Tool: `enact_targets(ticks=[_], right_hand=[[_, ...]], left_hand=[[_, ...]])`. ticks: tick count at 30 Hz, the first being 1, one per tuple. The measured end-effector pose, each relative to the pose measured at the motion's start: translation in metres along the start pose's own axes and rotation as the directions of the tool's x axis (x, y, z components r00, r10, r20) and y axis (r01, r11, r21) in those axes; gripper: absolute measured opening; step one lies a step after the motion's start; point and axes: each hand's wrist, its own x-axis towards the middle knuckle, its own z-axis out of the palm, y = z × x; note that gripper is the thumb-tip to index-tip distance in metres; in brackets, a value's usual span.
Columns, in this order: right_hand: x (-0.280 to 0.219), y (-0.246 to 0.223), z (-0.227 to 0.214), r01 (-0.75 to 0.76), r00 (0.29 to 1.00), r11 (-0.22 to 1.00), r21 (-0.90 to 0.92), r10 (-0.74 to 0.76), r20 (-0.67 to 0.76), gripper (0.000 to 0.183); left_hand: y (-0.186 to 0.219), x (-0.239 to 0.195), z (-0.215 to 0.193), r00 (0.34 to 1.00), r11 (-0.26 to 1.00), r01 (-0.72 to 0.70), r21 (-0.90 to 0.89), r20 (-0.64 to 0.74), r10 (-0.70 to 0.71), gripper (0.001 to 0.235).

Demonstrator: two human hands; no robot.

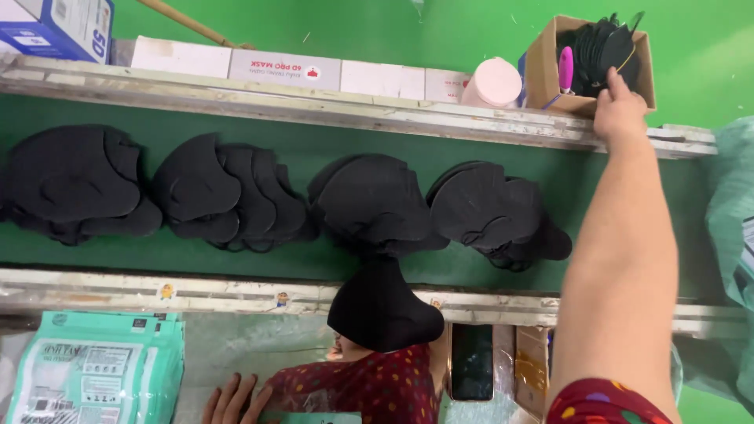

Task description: The person repeatedly picks black face masks from a conveyor belt, places them into light green plastic pouches, and sets the filled pouches aside. The person handles masks and pouches by hand throughout the clip.

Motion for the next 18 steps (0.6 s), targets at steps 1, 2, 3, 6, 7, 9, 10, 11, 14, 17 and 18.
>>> enact_targets(ticks=[1, 2, 3, 6, 7, 9, 10, 11, 14, 17, 18], right_hand=[[-0.016, -0.037, -0.021, -0.009, 0.998, 0.998, -0.055, 0.006, -0.056, 0.054], [-0.036, -0.074, -0.043, -0.023, 0.994, 0.994, -0.110, 0.011, -0.108, 0.057], [-0.058, -0.093, -0.056, -0.029, 0.994, 0.994, -0.108, 0.018, -0.105, 0.057], [-0.122, -0.128, -0.095, -0.045, 0.991, 0.999, -0.027, 0.041, -0.127, 0.053], [-0.140, -0.130, -0.097, -0.061, 0.994, 0.993, 0.104, 0.052, 0.093, 0.056], [-0.180, -0.129, -0.080, -0.116, 0.949, 0.968, 0.221, 0.042, 0.313, 0.061], [-0.199, -0.131, -0.061, 0.067, 0.931, 0.996, 0.057, -0.083, 0.355, 0.063], [-0.219, -0.133, -0.041, 0.256, 0.888, 0.962, -0.097, -0.194, 0.418, 0.066], [-0.271, -0.244, -0.087, 0.006, 0.951, 0.998, -0.064, 0.014, 0.308, 0.090], [-0.284, -0.235, -0.080, -0.159, 0.948, 0.972, 0.170, 0.102, 0.303, 0.096], [-0.288, -0.222, -0.082, -0.152, 0.951, 0.973, 0.174, 0.096, 0.295, 0.096]], left_hand=[[-0.002, 0.003, 0.001, 0.999, 0.999, -0.030, 0.011, -0.025, 0.030, 0.055], [-0.003, 0.002, -0.002, 0.997, 0.998, -0.060, 0.022, -0.045, 0.061, 0.056], [0.001, 0.005, -0.008, 0.997, 0.998, -0.063, 0.023, -0.039, 0.064, 0.056], [0.016, 0.021, -0.027, 0.998, 0.999, -0.037, -0.036, -0.044, 0.035, 0.055], [0.023, 0.030, -0.037, 1.000, 0.997, 0.000, -0.074, -0.011, -0.001, 0.055], [0.035, 0.048, -0.059, 0.999, 0.993, 0.033, -0.117, 0.035, -0.029, 0.056], [0.043, 0.056, -0.071, 0.995, 0.989, 0.052, -0.139, 0.087, -0.040, 0.056], [0.049, 0.064, -0.083, 0.989, 0.985, 0.072, -0.159, 0.138, -0.050, 0.056], [0.059, 0.073, -0.107, 0.983, 0.977, 0.078, -0.200, 0.178, -0.042, 0.053], [0.065, 0.075, -0.122, 0.985, 0.969, 0.072, -0.236, 0.169, -0.032, 0.050], [0.064, 0.076, -0.125, 0.987, 0.970, 0.068, -0.234, 0.159, -0.031, 0.050]])
